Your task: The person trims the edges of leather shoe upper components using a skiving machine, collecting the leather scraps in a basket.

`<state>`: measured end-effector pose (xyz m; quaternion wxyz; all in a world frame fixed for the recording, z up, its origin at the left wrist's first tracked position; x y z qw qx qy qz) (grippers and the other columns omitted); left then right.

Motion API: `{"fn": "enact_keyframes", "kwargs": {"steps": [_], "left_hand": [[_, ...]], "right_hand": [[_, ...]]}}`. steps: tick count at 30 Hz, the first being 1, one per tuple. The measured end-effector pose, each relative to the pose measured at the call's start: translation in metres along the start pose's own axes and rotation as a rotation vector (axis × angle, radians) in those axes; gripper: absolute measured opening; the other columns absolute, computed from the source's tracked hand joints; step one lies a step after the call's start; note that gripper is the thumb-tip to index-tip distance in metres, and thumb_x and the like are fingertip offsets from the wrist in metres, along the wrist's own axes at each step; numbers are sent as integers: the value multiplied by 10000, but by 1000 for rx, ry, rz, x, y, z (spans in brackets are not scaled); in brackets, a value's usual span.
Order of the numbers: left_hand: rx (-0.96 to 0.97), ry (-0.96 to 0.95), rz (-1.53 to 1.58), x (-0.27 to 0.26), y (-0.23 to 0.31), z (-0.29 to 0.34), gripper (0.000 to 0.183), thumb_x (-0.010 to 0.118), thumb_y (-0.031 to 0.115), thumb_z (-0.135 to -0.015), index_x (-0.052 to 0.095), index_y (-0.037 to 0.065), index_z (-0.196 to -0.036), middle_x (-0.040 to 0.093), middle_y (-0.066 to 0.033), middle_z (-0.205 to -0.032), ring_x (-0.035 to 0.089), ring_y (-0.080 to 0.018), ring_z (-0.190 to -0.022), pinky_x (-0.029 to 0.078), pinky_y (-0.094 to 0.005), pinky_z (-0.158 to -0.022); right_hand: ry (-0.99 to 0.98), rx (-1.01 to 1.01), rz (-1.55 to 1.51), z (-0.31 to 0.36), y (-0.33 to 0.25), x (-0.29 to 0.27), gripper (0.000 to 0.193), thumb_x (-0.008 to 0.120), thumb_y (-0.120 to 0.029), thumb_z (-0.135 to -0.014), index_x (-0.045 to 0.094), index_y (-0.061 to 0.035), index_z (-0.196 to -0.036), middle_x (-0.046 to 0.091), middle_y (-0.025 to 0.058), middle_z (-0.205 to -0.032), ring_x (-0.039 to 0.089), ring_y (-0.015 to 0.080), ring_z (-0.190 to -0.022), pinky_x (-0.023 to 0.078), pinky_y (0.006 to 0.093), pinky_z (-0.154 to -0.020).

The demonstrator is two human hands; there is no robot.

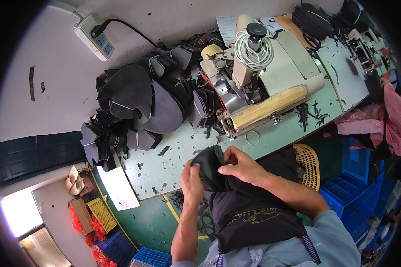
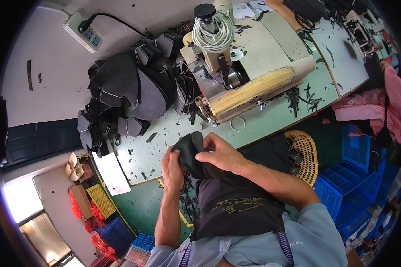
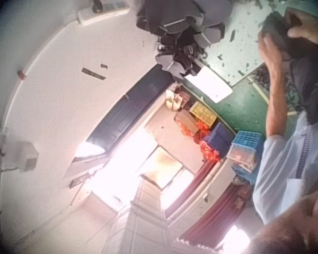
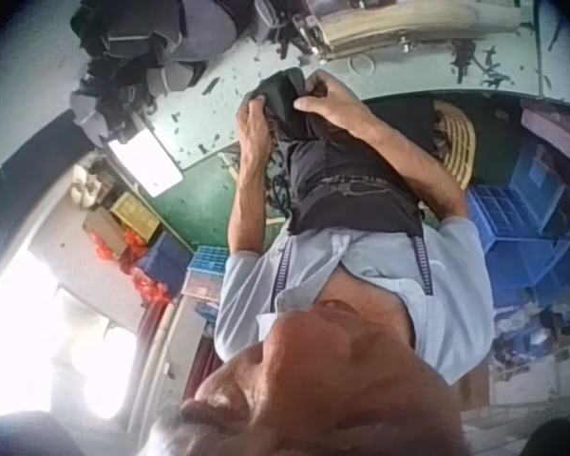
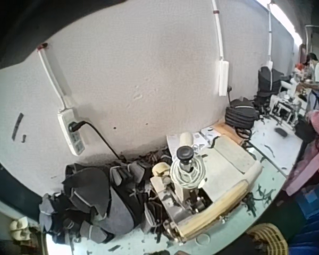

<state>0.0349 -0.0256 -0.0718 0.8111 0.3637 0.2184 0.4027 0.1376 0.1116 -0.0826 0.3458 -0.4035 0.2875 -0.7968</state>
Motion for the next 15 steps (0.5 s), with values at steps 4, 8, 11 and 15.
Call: {"fn": "enact_keyframes", "kwargs": {"steps": [4, 8, 11, 15], "left_hand": [[8, 218, 140, -53, -34, -55, 382, 469, 239, -918, 555, -31, -1175, 555, -11, -786, 532, -124, -675, 430, -278, -578], [130, 347, -715, -80, -15, -68, 468, 504, 279, -945, 507, -24, -1301, 625, -88, -1041, 609, -211, -913, 487, -358, -824], [516, 508, -794, -55, 32, -31, 511, 522, 328, -960, 494, -35, -1319, 589, -156, -1229, 576, -248, -1089, 469, -391, -914], [182, -634, 540, 54, 71, 12, 497, 598, 219, -958, 457, 21, -1392, 539, -158, -1337, 549, -206, -1122, 436, -334, -968]], "right_hand": [[135, -19, -106, -3, -10, -10, 213, 651, -126, -846, 492, -55, -968, 634, 101, -1071, 590, 128, -874, 468, 249, -747], [-99, 25, -451, 14, -30, -16, 393, 508, -248, -905, 506, -6, -1214, 610, 171, -1192, 625, 218, -966, 514, 329, -801], [-218, 194, -768, 28, -34, -15, 509, 502, -266, -908, 442, 14, -1328, 595, 190, -1203, 623, 245, -971, 528, 355, -837], [-429, 376, -957, 38, -42, 1, 485, 458, -278, -946, 434, 31, -1320, 583, 234, -1191, 644, 360, -1004, 564, 418, -844]]}}
Point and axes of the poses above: each hand's wrist, its own z-axis away from the middle knuckle, its own x-axis out of the palm, y = z × x, the point moved 5 cm from there along -z, towards the middle knuckle
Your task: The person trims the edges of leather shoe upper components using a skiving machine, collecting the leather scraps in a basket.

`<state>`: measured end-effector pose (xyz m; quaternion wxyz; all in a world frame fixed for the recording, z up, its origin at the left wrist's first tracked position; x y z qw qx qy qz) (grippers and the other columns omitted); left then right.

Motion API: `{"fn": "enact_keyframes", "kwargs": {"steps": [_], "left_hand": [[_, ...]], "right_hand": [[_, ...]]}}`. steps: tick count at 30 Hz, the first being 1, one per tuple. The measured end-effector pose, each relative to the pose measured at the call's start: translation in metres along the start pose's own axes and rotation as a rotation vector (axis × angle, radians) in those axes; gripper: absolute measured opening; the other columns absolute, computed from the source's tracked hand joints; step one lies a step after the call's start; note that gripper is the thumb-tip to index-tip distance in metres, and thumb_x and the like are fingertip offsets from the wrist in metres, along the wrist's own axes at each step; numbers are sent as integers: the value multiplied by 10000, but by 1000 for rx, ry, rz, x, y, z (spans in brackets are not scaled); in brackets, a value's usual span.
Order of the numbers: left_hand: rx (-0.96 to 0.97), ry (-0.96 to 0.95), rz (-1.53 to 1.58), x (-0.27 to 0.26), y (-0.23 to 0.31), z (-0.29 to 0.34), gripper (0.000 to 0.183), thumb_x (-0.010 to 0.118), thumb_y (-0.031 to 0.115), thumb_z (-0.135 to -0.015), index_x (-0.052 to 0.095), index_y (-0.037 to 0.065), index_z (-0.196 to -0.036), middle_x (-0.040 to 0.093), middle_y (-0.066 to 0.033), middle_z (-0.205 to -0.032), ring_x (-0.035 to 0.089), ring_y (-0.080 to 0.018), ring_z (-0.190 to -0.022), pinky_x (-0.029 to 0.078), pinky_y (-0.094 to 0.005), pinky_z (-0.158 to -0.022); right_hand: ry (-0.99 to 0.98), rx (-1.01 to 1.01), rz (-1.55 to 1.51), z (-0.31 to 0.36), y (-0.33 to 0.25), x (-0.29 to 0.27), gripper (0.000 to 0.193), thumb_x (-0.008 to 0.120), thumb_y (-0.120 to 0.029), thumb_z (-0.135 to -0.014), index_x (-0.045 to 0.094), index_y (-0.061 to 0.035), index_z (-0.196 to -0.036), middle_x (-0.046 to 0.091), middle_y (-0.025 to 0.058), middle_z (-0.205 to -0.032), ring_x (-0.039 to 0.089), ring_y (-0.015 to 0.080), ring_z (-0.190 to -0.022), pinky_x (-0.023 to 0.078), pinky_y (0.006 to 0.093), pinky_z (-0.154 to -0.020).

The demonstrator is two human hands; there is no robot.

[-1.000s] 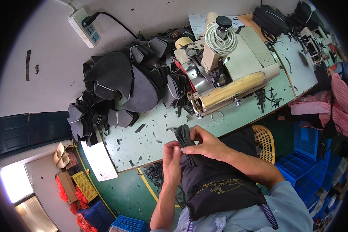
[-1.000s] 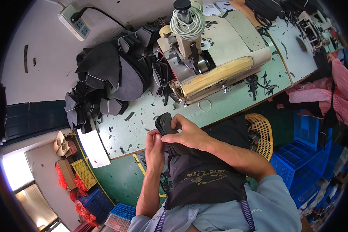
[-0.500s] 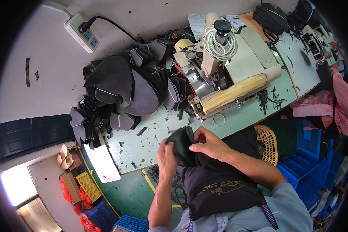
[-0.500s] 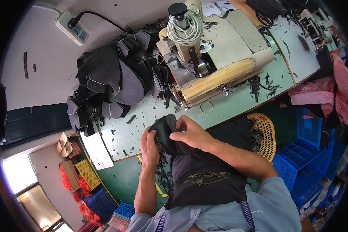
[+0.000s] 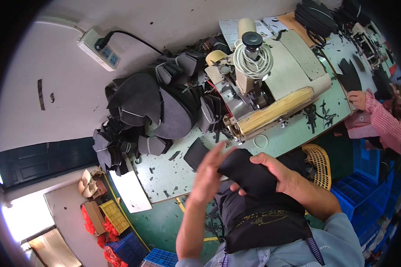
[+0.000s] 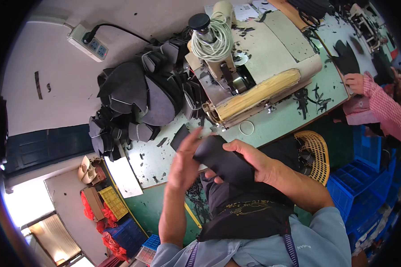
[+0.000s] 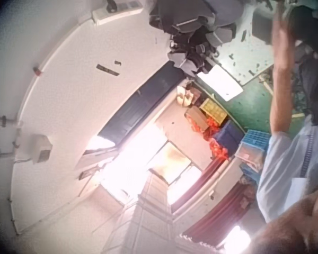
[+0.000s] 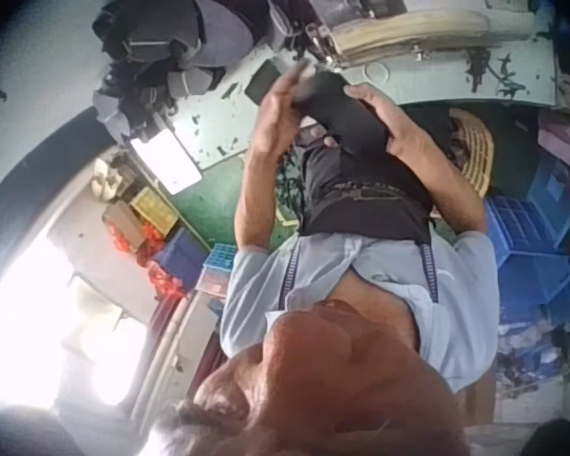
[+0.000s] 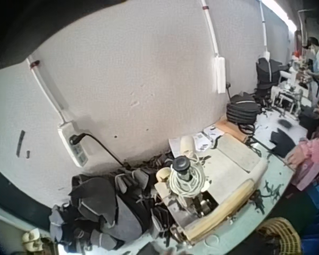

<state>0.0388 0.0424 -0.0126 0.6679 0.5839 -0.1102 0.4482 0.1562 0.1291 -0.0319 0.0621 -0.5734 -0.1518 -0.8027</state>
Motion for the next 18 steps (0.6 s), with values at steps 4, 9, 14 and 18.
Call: {"fn": "enact_keyframes", "kwargs": {"steps": [4, 9, 14, 18], "left_hand": [[-225, 157, -356, 22, -6, -17, 375, 626, 141, -926, 575, 28, -1280, 639, -68, -1115, 590, -126, -965, 476, -252, -859], [189, 371, -854, 32, 21, -44, 286, 635, 71, -894, 640, 28, -1176, 657, -43, -1029, 590, -115, -963, 464, -251, -858], [-161, 6, -739, 34, 33, -83, 321, 615, 51, -898, 585, -26, -1208, 642, -80, -1111, 594, -116, -996, 461, -253, -916], [-267, 58, -1023, 22, 34, -112, 302, 666, 155, -881, 644, -32, -1117, 687, -53, -857, 614, -96, -783, 484, -241, -720]], "right_hand": [[28, -22, 89, 10, -8, 20, 473, 443, -346, -994, 434, 17, -1297, 605, 230, -1144, 660, 369, -975, 572, 426, -834], [388, -457, 723, 35, -22, 9, 392, 543, -219, -985, 422, -31, -1308, 548, 78, -1134, 579, 129, -986, 583, 303, -760], [481, -607, 816, 47, -50, 3, 386, 569, -119, -956, 413, 18, -1280, 581, 107, -1096, 614, 123, -808, 573, 268, -662], [454, -575, 864, 44, -54, -3, 358, 586, -54, -943, 445, 20, -1264, 616, 65, -1020, 613, 110, -875, 538, 263, -731]]}}
Point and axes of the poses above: each hand's wrist, its own z-axis away from the middle knuckle, its own x-axis out of the palm, y = z × x, the point moved 5 cm from there along -z, towards the middle knuckle
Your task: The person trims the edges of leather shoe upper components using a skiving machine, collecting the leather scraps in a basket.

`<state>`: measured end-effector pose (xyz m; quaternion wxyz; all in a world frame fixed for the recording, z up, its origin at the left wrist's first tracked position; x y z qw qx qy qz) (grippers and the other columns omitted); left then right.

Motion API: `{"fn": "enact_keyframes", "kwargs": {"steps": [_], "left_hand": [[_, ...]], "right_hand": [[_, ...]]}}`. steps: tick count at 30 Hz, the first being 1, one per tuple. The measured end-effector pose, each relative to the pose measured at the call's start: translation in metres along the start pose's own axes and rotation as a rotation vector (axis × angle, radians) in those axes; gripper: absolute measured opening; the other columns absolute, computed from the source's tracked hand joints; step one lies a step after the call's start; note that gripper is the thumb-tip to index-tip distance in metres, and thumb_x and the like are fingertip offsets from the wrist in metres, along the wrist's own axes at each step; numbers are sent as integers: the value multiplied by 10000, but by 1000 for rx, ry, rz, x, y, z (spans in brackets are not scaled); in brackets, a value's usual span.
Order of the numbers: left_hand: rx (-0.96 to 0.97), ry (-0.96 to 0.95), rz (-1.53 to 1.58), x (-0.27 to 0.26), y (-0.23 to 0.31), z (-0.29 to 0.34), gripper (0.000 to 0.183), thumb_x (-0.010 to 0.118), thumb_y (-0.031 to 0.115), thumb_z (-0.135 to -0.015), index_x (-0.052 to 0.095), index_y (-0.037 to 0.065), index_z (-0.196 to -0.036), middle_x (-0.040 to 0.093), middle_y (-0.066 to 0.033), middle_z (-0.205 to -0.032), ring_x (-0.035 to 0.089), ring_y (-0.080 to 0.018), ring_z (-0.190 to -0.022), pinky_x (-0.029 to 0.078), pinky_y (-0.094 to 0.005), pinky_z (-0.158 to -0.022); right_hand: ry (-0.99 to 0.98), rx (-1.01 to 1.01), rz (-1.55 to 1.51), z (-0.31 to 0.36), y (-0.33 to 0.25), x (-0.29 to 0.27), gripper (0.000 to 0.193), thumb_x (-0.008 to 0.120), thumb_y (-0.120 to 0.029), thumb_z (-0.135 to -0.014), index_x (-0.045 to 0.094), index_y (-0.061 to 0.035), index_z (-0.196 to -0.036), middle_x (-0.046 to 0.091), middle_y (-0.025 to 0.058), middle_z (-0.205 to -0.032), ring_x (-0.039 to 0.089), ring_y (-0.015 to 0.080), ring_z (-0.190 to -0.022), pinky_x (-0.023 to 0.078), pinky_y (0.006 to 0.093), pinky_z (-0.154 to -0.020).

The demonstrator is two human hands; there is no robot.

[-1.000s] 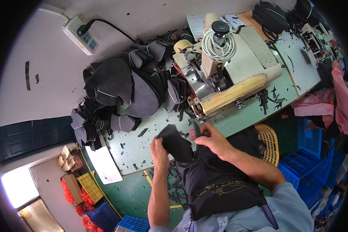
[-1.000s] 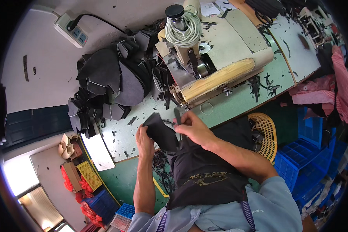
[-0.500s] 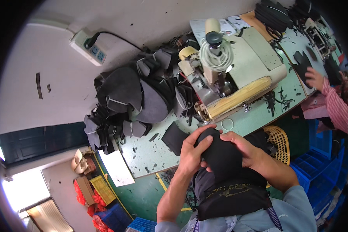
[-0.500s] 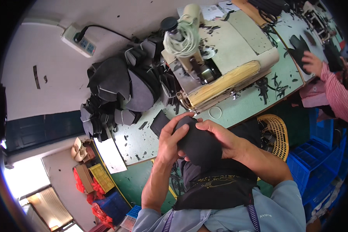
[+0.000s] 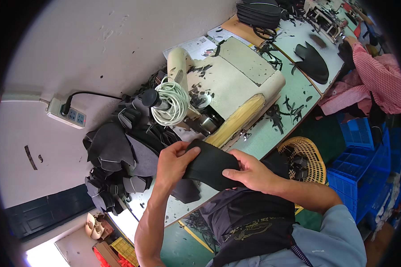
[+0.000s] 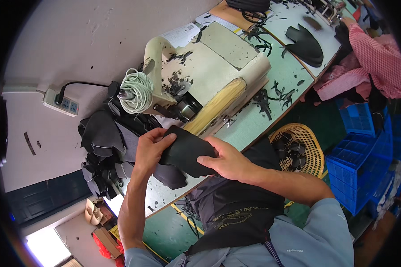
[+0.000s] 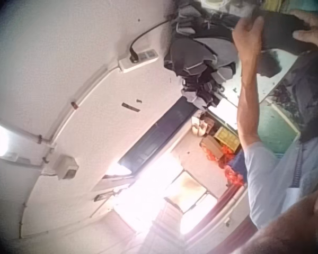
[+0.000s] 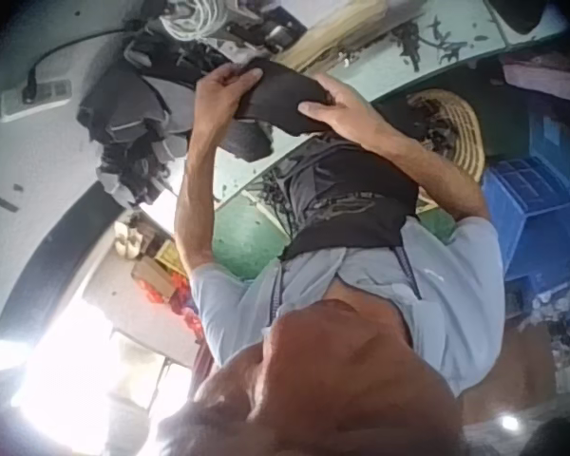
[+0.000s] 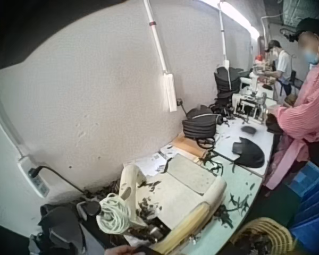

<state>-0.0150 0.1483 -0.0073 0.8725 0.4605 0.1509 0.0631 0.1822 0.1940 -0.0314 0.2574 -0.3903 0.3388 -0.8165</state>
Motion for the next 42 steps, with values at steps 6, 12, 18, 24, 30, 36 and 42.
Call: {"fn": "enact_keyframes", "kwargs": {"steps": [6, 12, 18, 24, 30, 36, 42], "left_hand": [[-45, 168, -347, -3, -3, -12, 355, 709, 319, -835, 710, -20, -942, 659, -59, -658, 580, -85, -612, 452, -268, -586], [-101, 175, -388, -9, -6, -17, 363, 706, 337, -824, 724, -20, -888, 658, -62, -659, 570, -92, -597, 456, -267, -593], [-77, 198, -387, -4, -3, -24, 361, 695, 334, -838, 725, -20, -905, 662, -67, -666, 573, -85, -615, 460, -265, -607], [-15, 81, 13, 0, -7, -9, 294, 698, 234, -858, 702, -33, -979, 675, -42, -735, 581, -66, -663, 467, -233, -628], [-92, 146, -338, -8, -4, -18, 340, 734, 275, -817, 711, -30, -965, 694, -78, -751, 610, -83, -688, 468, -252, -629], [0, 112, -145, -2, -11, -21, 360, 736, 289, -812, 710, -34, -968, 699, -100, -769, 620, -102, -697, 477, -265, -645], [-59, 204, -275, -5, -5, -24, 337, 762, 271, -792, 708, -36, -920, 698, -92, -751, 618, -102, -676, 483, -271, -629]], "right_hand": [[138, -20, -99, -8, -3, -17, 374, 617, 1, -907, 469, 28, -1250, 630, 67, -1037, 608, 107, -941, 503, 258, -852], [127, 8, -150, -13, 6, -17, 382, 647, -40, -891, 484, 16, -1231, 651, 95, -1006, 620, 123, -909, 499, 256, -778], [153, -57, -198, -12, 7, -20, 382, 628, -25, -900, 475, 21, -1247, 625, 100, -1079, 604, 129, -964, 499, 274, -838], [191, -173, -262, -5, -1, -19, 415, 597, 5, -910, 443, 29, -1295, 578, 108, -1192, 571, 143, -1064, 474, 288, -940], [205, -206, -266, -9, 2, -16, 436, 571, 27, -916, 418, 32, -1324, 560, 110, -1223, 553, 146, -1104, 463, 297, -969], [216, -200, -277, -4, -2, -21, 511, 568, 11, -926, 360, 11, -1393, 532, 85, -1288, 524, 136, -1156, 432, 300, -1008], [214, -227, -324, -8, -4, -12, 485, 558, 15, -928, 370, 15, -1375, 547, 85, -1263, 538, 138, -1142, 441, 304, -1001]]}}
Point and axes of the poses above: each hand's wrist, its own z-axis away from the middle knuckle, its own x-axis out of the palm, y = z × x, the point moved 5 cm from there along -z, towards the middle knuckle
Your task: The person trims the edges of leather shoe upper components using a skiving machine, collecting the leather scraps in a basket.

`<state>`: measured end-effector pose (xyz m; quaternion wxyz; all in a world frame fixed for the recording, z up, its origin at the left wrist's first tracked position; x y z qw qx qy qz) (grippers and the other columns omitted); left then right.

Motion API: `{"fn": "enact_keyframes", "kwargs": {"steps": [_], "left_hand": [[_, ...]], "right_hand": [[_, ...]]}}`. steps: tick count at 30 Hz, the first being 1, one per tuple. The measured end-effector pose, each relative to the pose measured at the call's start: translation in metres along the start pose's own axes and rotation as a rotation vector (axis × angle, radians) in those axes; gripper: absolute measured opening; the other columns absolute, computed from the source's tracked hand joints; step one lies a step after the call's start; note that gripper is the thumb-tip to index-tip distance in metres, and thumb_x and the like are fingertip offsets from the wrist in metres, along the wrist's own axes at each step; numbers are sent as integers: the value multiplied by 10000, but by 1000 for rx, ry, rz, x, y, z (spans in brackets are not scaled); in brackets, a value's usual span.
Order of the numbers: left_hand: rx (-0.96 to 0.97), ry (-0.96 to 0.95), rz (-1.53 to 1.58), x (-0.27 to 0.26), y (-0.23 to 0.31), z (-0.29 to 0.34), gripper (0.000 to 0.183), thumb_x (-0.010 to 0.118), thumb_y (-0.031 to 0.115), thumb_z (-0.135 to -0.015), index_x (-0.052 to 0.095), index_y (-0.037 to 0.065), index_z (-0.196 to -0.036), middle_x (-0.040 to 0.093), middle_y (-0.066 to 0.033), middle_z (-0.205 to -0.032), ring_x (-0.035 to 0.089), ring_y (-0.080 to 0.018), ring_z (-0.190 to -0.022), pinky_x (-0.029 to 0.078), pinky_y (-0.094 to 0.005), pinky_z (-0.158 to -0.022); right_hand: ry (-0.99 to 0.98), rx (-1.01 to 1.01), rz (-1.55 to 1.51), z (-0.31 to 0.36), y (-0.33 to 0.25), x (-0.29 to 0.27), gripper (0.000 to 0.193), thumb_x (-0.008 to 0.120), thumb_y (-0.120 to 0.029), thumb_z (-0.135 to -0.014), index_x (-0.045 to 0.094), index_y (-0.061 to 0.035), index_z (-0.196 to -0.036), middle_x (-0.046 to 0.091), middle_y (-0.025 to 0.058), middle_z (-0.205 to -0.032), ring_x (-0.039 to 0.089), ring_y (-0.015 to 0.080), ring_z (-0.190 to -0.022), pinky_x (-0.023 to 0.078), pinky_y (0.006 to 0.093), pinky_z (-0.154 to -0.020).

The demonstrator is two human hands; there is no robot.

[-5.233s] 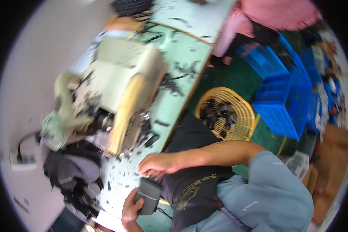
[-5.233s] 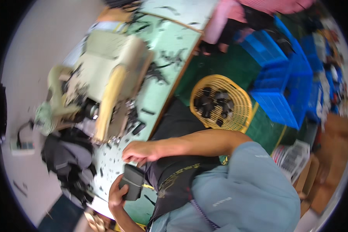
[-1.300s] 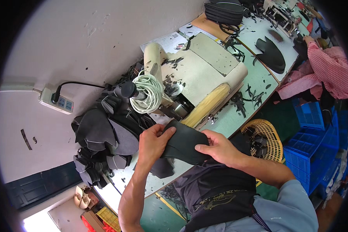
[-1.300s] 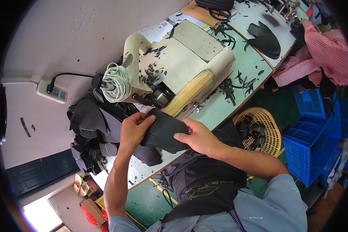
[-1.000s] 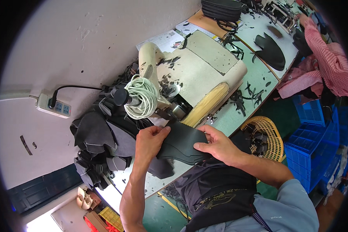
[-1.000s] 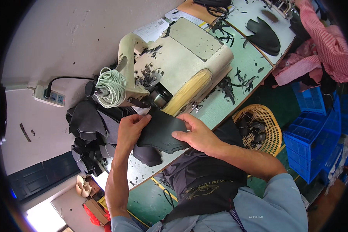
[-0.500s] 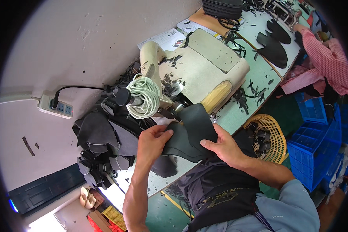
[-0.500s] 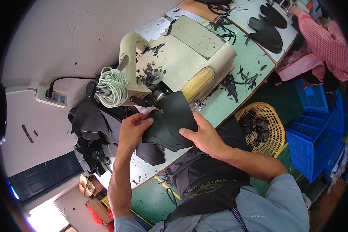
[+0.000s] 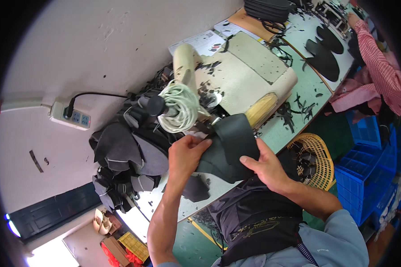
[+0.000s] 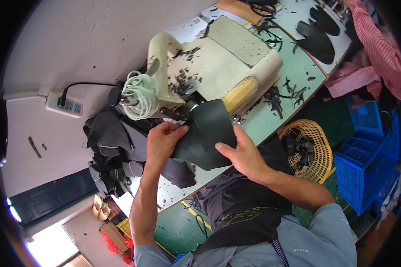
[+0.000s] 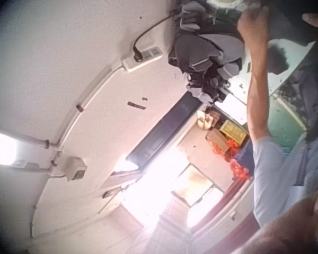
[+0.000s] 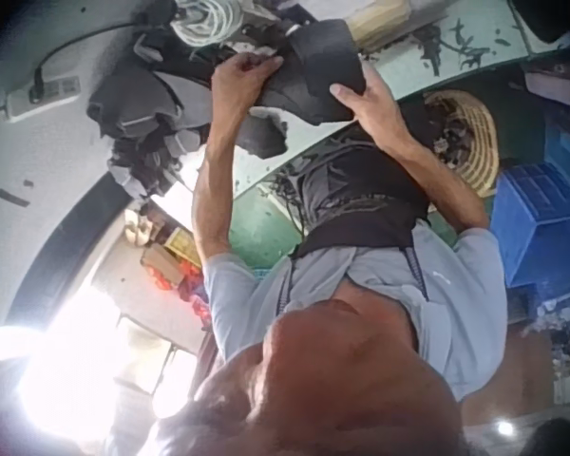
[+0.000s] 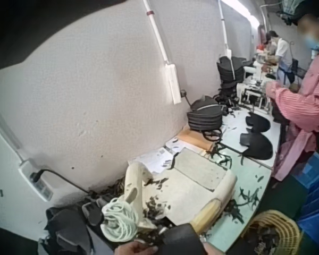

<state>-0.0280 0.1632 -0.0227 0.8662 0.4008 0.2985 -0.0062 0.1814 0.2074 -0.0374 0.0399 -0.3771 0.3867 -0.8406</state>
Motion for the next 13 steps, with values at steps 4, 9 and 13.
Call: {"fn": "enact_keyframes", "kwargs": {"steps": [4, 9, 13], "left_hand": [[-9, -24, 5, 5, 4, 0, 280, 772, 183, -779, 695, -30, -944, 688, -73, -718, 621, -75, -684, 481, -234, -625], [56, -78, 194, -3, -2, 8, 284, 725, 78, -806, 633, -22, -1055, 685, -58, -770, 619, -87, -674, 489, -238, -615], [-12, -39, 283, 12, 2, 0, 233, 719, 94, -822, 638, -16, -1012, 684, -65, -758, 626, -91, -662, 505, -247, -596]], "right_hand": [[21, -8, 81, 0, -7, -12, 470, 557, 11, -926, 382, 13, -1362, 527, 90, -1269, 534, 136, -1122, 447, 286, -977], [65, 41, 232, 1, -3, -12, 440, 548, -51, -956, 388, 13, -1360, 543, 75, -1250, 536, 106, -1092, 470, 242, -883], [35, 6, 76, -1, -3, -2, 441, 554, -91, -966, 391, -3, -1367, 538, 70, -1273, 533, 99, -1097, 474, 218, -870]]}}
Point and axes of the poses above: each hand's wrist, its own z-axis away from the middle knuckle, its own x-axis out of the palm, y = z × x, the point moved 5 cm from there along -z, towards the middle knuckle
